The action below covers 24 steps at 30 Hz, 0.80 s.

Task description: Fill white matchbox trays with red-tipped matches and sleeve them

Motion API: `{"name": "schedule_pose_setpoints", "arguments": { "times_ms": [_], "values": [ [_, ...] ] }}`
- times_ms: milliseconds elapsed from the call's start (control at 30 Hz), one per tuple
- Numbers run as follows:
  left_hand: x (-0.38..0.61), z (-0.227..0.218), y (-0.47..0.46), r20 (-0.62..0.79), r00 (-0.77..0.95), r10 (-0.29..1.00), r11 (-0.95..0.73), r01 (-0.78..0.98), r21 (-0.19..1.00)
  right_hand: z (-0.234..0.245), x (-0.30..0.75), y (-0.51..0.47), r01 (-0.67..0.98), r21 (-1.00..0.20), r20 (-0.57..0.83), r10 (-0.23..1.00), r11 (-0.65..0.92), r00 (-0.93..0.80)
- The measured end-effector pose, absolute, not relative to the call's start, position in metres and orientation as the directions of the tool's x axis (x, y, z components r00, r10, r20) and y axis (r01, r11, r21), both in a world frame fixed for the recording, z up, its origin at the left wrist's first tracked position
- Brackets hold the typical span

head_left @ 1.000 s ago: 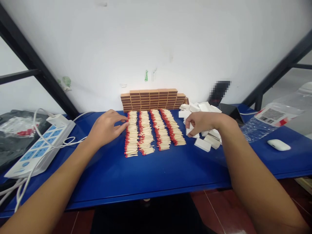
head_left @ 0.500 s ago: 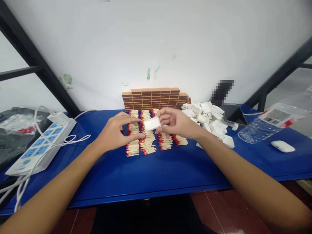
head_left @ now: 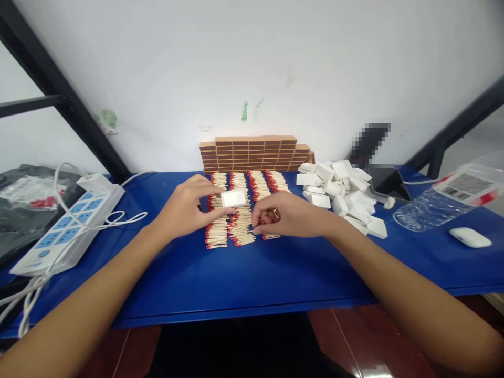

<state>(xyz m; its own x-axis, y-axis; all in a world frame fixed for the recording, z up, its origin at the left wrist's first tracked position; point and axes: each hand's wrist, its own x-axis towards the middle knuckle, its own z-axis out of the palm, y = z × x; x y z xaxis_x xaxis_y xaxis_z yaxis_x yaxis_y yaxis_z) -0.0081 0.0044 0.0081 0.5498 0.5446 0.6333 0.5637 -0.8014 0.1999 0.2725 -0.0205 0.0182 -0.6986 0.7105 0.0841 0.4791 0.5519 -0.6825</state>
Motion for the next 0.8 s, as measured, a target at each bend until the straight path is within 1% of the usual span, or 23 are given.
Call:
{"name": "schedule_pose_setpoints", "arguments": {
  "times_ms": [33, 100, 200, 333, 500, 800],
  "values": [
    [-0.009, 0.007, 0.005, 0.63, 0.557, 0.542, -0.802, 0.568, 0.188, 0.018, 0.271, -0.022, 0.47, -0.673, 0.054, 0.672, 0.571, -0.738],
    [-0.009, 0.005, 0.006, 0.625, 0.568, 0.535, -0.807, 0.563, 0.179, 0.017, 0.268, -0.023, 0.447, -0.645, 0.049, 0.617, 0.619, -0.785],
    [-0.009, 0.002, 0.006, 0.619, 0.581, 0.529, -0.813, 0.555, 0.174, 0.013, 0.263, -0.025, 0.442, -0.6, 0.06, 0.588, 0.667, -0.806],
    [-0.009, 0.0, 0.006, 0.617, 0.6, 0.51, -0.825, 0.543, 0.154, 0.012, 0.259, -0.027, 0.488, -0.565, 0.02, 0.602, 0.666, -0.798],
    [-0.009, 0.0, 0.008, 0.62, 0.628, 0.47, -0.846, 0.52, 0.115, 0.016, 0.256, -0.032, 0.53, -0.57, -0.019, 0.635, 0.628, -0.773],
    [-0.008, 0.001, 0.006, 0.585, 0.652, 0.483, -0.843, 0.528, 0.108, 0.015, 0.257, -0.03, 0.531, -0.57, -0.007, 0.643, 0.627, -0.766]
  ]
}}
